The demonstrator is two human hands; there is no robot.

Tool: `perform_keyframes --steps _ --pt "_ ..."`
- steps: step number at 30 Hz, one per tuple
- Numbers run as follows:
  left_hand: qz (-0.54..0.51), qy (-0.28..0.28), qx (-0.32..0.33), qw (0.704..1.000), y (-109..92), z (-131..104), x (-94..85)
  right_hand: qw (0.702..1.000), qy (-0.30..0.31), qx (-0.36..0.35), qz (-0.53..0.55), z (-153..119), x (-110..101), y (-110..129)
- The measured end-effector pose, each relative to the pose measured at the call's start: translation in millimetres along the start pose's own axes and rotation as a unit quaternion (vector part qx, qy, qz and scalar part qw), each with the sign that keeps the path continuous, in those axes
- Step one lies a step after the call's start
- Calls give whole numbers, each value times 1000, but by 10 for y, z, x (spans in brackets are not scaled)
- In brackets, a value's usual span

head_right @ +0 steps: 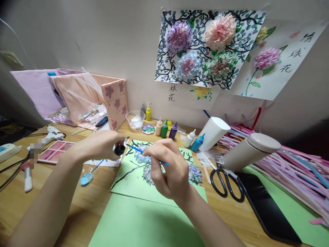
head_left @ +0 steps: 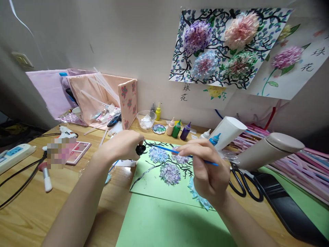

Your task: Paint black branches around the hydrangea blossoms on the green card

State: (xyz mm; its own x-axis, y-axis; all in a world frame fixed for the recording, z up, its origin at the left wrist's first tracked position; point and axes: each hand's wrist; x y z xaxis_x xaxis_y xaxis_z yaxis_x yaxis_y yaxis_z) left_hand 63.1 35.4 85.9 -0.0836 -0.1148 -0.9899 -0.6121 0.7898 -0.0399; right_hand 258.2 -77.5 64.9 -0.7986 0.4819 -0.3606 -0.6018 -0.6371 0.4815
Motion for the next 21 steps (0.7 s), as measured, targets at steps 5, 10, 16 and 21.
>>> perform_keyframes --steps 5,10,16,21 --pt "-3 -8 -28 1000 120 -71 -31 993 83 68 -38 18 40 -60" --pt "-2 -16 -32 999 142 -150 -91 973 178 134 -52 -57 237 -192" --pt "3 -22 -47 999 124 -168 -122 958 225 170 -48 -158 384 -295" --pt "0 -18 -43 999 134 -159 -109 955 238 169 -51 -163 411 -306"
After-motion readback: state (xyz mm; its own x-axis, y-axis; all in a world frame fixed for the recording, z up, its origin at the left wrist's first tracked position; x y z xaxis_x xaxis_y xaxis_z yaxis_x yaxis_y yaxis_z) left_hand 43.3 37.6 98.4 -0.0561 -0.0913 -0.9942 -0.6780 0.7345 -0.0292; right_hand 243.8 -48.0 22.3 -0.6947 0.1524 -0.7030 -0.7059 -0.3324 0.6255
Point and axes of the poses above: each hand's wrist, its own z-axis towards the middle knuckle, its own x-axis out of the palm, y = z × x, and after that the axes turned 8 degrees about x, right-handed
